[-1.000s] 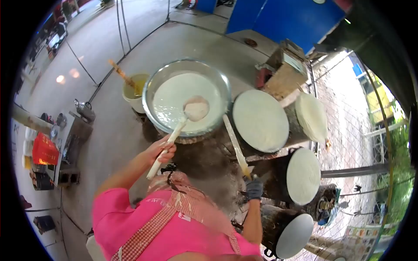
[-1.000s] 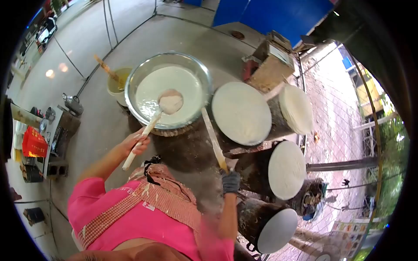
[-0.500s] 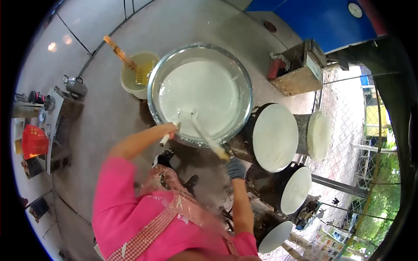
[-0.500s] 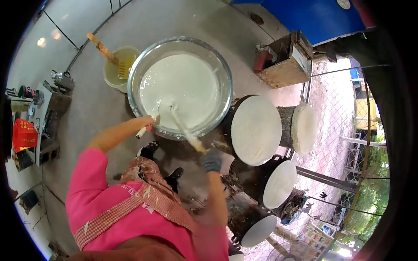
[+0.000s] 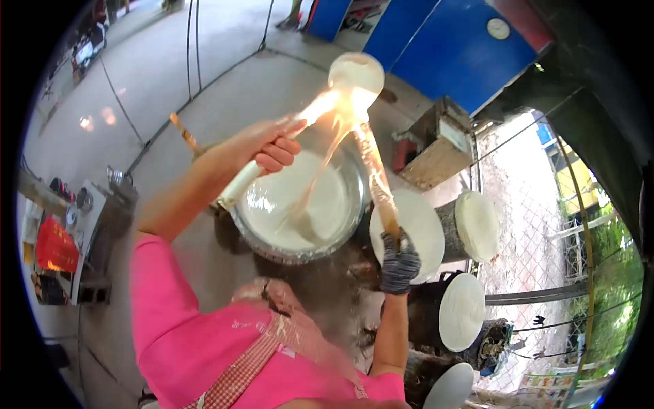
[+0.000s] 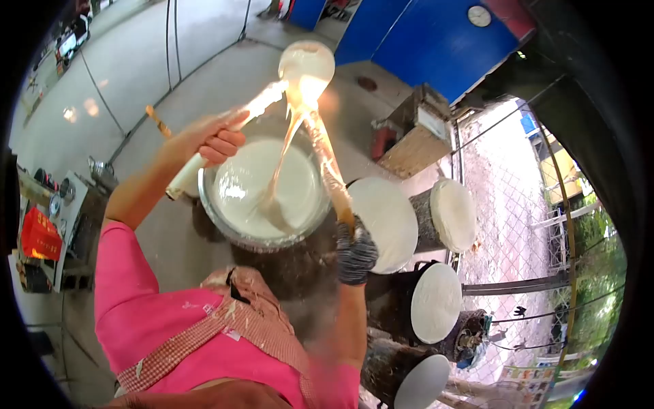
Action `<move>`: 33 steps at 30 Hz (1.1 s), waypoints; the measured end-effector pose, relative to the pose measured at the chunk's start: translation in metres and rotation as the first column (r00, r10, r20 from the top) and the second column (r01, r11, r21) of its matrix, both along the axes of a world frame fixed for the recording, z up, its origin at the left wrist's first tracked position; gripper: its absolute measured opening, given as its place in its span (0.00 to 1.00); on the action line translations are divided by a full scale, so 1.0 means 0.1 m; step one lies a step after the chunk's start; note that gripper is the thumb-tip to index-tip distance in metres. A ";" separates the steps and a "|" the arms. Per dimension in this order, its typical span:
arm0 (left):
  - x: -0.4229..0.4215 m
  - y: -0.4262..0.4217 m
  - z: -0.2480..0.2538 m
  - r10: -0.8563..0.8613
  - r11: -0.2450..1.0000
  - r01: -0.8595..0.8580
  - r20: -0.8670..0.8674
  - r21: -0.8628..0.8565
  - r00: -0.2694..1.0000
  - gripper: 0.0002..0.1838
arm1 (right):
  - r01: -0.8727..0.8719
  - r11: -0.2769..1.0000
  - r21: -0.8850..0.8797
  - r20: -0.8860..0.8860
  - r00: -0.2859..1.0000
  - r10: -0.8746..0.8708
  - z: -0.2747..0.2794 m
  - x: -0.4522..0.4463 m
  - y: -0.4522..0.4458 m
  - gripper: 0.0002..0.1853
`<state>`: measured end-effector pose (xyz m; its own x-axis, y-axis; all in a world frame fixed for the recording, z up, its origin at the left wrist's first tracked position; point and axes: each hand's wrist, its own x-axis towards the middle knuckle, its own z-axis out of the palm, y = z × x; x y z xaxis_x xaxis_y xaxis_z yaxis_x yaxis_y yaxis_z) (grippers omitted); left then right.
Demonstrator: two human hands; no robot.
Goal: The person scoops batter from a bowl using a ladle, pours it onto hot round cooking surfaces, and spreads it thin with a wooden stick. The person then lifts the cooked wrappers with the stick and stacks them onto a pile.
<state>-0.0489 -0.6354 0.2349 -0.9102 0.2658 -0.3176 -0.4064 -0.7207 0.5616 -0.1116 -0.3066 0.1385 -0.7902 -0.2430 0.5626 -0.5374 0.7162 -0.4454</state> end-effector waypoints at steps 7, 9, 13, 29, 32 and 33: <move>-0.03 -0.13 0.79 0.047 0.747 -0.307 -0.414 -0.590 0.909 0.10 | -0.090 0.567 -0.819 0.157 0.915 0.372 0.15 -0.27 0.05 0.12; -0.14 -0.19 0.13 -0.026 0.870 -0.151 -0.350 -0.470 0.937 0.07 | 0.016 0.853 -0.522 0.519 0.800 0.302 -0.44 -0.20 0.12 0.12; -0.20 0.12 -0.67 -0.186 0.982 0.186 0.391 0.039 0.901 0.06 | -0.044 0.992 -0.119 0.460 0.883 0.094 -1.42 0.50 0.52 0.16; 0.21 4.94 -1.89 -0.884 0.467 0.414 0.427 0.781 0.191 0.12 | 0.845 0.220 -0.487 0.863 0.504 -0.024 -2.47 4.28 3.55 0.14; 0.60 6.08 -2.18 -0.949 0.310 0.405 0.307 0.860 0.074 0.09 | 0.838 -0.100 -0.537 0.831 0.546 0.106 -2.04 5.19 3.86 0.18; 0.71 6.44 -2.21 -0.968 0.244 0.418 0.249 0.875 0.043 0.10 | 0.636 -0.453 -0.625 0.611 0.759 0.223 -2.47 5.63 4.10 0.27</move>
<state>0.0218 0.0084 0.0142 0.3603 0.9243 -0.1255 -0.8282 0.2550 -0.4991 0.4518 0.1036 -0.1082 -0.6772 0.4195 -0.6045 -0.0136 -0.8286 -0.5597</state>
